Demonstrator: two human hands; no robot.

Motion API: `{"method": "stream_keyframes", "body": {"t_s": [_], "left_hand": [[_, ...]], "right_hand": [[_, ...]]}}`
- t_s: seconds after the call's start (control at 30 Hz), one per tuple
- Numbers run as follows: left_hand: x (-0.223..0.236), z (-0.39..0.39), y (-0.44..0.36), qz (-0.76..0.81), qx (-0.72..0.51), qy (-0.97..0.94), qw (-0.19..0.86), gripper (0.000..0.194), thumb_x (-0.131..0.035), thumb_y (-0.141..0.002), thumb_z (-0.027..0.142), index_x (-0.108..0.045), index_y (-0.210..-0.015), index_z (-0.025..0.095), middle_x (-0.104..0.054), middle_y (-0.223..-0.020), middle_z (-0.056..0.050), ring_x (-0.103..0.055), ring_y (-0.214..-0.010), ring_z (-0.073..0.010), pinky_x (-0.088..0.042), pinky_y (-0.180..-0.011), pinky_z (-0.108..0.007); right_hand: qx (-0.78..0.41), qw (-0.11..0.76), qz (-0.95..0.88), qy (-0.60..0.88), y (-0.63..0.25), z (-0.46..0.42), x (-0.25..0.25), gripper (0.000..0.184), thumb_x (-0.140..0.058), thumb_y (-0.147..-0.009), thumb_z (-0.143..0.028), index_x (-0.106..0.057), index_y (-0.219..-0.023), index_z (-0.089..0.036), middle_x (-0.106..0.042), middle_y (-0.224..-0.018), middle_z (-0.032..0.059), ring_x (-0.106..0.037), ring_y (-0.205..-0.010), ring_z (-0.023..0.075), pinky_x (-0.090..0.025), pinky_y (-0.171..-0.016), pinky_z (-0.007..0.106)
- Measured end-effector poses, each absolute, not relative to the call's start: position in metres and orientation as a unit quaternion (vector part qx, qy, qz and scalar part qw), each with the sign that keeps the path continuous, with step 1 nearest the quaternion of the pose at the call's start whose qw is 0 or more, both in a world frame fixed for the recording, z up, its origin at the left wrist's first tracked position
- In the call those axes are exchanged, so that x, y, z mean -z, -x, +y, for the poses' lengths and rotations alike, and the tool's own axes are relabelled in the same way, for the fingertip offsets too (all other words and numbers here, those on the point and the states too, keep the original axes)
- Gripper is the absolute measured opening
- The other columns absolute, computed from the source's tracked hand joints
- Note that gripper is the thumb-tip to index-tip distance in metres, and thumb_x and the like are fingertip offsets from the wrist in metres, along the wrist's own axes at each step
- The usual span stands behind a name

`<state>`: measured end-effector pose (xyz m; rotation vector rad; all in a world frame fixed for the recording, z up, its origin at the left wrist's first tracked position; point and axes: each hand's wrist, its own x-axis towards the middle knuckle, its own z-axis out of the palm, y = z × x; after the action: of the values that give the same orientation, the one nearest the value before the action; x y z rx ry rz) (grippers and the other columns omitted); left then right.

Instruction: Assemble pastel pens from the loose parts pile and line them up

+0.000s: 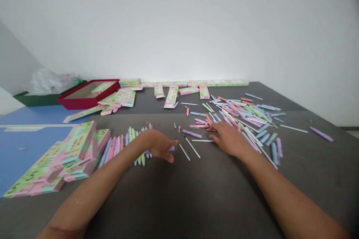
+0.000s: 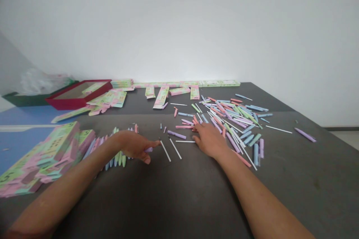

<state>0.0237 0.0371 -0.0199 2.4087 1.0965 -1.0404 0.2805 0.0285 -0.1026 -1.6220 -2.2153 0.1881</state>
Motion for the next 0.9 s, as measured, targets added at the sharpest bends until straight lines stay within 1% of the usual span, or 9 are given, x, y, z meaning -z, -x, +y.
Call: {"method": "stream_keyframes", "body": {"t_s": [0.07, 0.2, 0.33, 0.4, 0.53, 0.63, 0.7, 0.77, 0.9], "left_hand": [[0.02, 0.037, -0.025, 0.378, 0.365, -0.838, 0.145, 0.081, -0.055, -0.084, 0.051, -0.021, -0.15, 0.017, -0.069, -0.112, -0.019, -0.064, -0.099, -0.0321, -0.047, -0.073, -0.034], [0.023, 0.036, -0.031, 0.371, 0.346, -0.848, 0.153, 0.077, -0.059, -0.083, 0.046, -0.029, -0.147, 0.016, -0.071, -0.107, -0.017, -0.066, -0.092, -0.0311, -0.048, -0.07, -0.035], [0.029, 0.037, -0.038, 0.32, 0.306, -0.868, 0.224, 0.038, -0.062, -0.081, 0.029, -0.061, -0.119, 0.023, -0.074, -0.102, -0.005, -0.067, -0.088, -0.0226, -0.048, -0.072, -0.028], [0.031, 0.038, -0.042, 0.312, 0.3, -0.868, 0.244, 0.03, -0.061, -0.081, 0.021, -0.063, -0.111, 0.023, -0.074, -0.101, -0.001, -0.067, -0.089, -0.0199, -0.048, -0.072, -0.025], [0.03, 0.035, -0.049, 0.364, 0.286, -0.859, 0.217, 0.051, -0.064, -0.08, 0.026, -0.05, -0.127, 0.015, -0.074, -0.097, -0.008, -0.068, -0.085, -0.0239, -0.049, -0.066, -0.028], [0.025, 0.034, -0.048, 0.392, 0.289, -0.851, 0.198, 0.073, -0.066, -0.078, 0.036, -0.036, -0.139, 0.01, -0.071, -0.107, -0.016, -0.067, -0.092, -0.0281, -0.05, -0.07, -0.031], [0.018, 0.035, -0.043, 0.399, 0.293, -0.848, 0.188, 0.084, -0.064, -0.08, 0.042, -0.023, -0.146, 0.01, -0.064, -0.122, -0.019, -0.063, -0.105, -0.0287, -0.048, -0.079, -0.031], [0.011, 0.038, -0.034, 0.404, 0.27, -0.858, 0.166, 0.085, -0.053, -0.087, 0.047, -0.011, -0.15, 0.007, -0.047, -0.138, -0.025, -0.054, -0.119, -0.0307, -0.044, -0.09, -0.034], [0.002, 0.043, -0.016, 0.42, 0.283, -0.848, 0.159, 0.092, -0.043, -0.089, 0.057, 0.003, -0.15, 0.006, -0.037, -0.144, -0.027, -0.048, -0.125, -0.0305, -0.04, -0.094, -0.033]], "right_hand": [[-0.099, 0.253, -0.767, 0.581, -0.266, 0.021, 0.098, 0.011, -0.055, -0.085, -0.028, -0.062, -0.089, -0.019, -0.065, -0.088, 0.0068, -0.056, -0.082, 0.0206, -0.037, -0.071, 0.03], [-0.339, 0.32, -0.732, 0.497, -0.221, -0.002, 0.098, 0.028, -0.043, -0.092, -0.038, -0.056, -0.076, -0.019, -0.059, -0.066, 0.0002, -0.052, -0.061, 0.0137, -0.034, -0.056, 0.025], [-0.57, 0.326, -0.655, 0.373, -0.186, -0.016, 0.108, 0.032, -0.044, -0.091, -0.046, -0.06, -0.086, -0.019, -0.061, -0.07, -0.0011, -0.047, -0.05, 0.0086, -0.034, -0.048, 0.022], [-0.607, 0.334, -0.625, 0.361, -0.179, -0.018, 0.111, 0.032, -0.048, -0.089, -0.047, -0.061, -0.083, -0.018, -0.061, -0.069, -0.0013, -0.044, -0.046, 0.0072, -0.031, -0.045, 0.021], [-0.64, 0.376, -0.549, 0.384, -0.175, -0.016, 0.112, 0.031, -0.056, -0.083, -0.045, -0.061, -0.072, -0.016, -0.059, -0.062, -0.0011, -0.042, -0.045, 0.0065, -0.029, -0.042, 0.02], [-0.685, 0.396, -0.496, 0.357, -0.176, -0.013, 0.114, 0.029, -0.06, -0.078, -0.043, -0.06, -0.068, -0.016, -0.057, -0.059, -0.0018, -0.045, -0.044, 0.0065, -0.03, -0.041, 0.02], [-0.716, 0.4, -0.45, 0.354, -0.179, -0.009, 0.115, 0.025, -0.063, -0.076, -0.039, -0.06, -0.068, -0.016, -0.057, -0.056, -0.0018, -0.045, -0.041, 0.0065, -0.029, -0.04, 0.019], [-0.741, 0.407, -0.382, 0.373, -0.185, -0.003, 0.116, 0.016, -0.063, -0.074, -0.031, -0.06, -0.07, -0.015, -0.059, -0.054, -0.0011, -0.045, -0.04, 0.0065, -0.029, -0.039, 0.018], [-0.786, 0.393, -0.251, 0.407, -0.197, 0.006, 0.116, 0.012, -0.056, -0.078, -0.021, -0.06, -0.07, -0.013, -0.058, -0.051, 0.0009, -0.045, -0.041, 0.0059, -0.029, -0.038, 0.015]]}}
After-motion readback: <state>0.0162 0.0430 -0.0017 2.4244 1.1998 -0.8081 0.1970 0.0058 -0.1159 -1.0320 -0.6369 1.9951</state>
